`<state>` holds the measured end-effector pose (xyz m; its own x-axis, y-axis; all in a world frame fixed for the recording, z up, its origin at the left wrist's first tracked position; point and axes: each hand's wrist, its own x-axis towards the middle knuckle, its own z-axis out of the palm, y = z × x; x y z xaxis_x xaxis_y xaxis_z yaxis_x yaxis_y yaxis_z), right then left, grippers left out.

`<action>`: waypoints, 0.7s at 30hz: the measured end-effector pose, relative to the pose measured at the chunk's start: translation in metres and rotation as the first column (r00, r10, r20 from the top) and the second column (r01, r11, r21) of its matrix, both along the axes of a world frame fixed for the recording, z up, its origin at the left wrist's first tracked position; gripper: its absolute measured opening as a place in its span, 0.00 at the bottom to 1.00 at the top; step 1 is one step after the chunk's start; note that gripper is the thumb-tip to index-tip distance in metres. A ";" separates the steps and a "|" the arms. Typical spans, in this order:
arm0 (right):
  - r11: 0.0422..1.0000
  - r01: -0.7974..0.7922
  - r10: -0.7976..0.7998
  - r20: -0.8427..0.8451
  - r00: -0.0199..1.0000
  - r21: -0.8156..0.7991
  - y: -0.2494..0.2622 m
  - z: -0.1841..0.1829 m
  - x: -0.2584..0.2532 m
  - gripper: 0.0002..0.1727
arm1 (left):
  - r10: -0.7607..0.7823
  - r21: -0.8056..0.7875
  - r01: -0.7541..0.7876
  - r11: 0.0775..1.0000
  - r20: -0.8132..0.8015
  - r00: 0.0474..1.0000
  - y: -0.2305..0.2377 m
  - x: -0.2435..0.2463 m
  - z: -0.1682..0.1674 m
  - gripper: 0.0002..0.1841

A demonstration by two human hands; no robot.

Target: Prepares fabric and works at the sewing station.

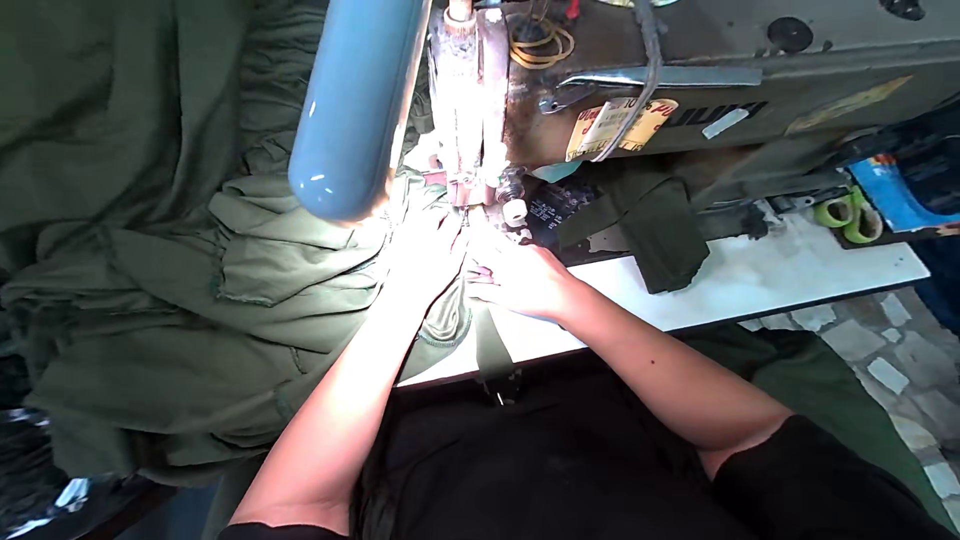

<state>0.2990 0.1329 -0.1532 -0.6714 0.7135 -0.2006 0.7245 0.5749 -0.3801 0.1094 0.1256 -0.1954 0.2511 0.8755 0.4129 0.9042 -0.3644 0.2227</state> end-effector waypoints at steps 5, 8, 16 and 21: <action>0.994 0.012 0.018 -0.263 0.964 0.113 0.004 -0.005 0.031 0.18 | -0.006 -0.008 0.006 1.000 0.019 1.000 0.000 0.001 -0.002 0.17; 0.906 0.152 -0.063 -0.229 0.971 0.395 -0.009 -0.023 0.068 0.26 | -0.015 -0.027 0.015 1.000 0.016 1.000 0.001 0.001 -0.001 0.17; 0.746 0.381 -0.036 -0.538 0.842 0.546 -0.059 -0.012 0.134 0.19 | -0.062 0.009 0.062 0.998 -0.005 0.998 -0.001 -0.001 -0.002 0.23; 0.412 0.755 -0.479 -0.584 0.655 0.510 0.008 -0.001 0.233 0.22 | -0.062 0.009 0.062 0.998 -0.029 0.998 0.000 -0.003 -0.002 0.23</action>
<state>0.5322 0.1404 -0.1544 0.0995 0.7711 0.6289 0.9104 0.1845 -0.3702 0.1060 0.1254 -0.1974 0.3169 0.8539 0.4129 0.8857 -0.4222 0.1932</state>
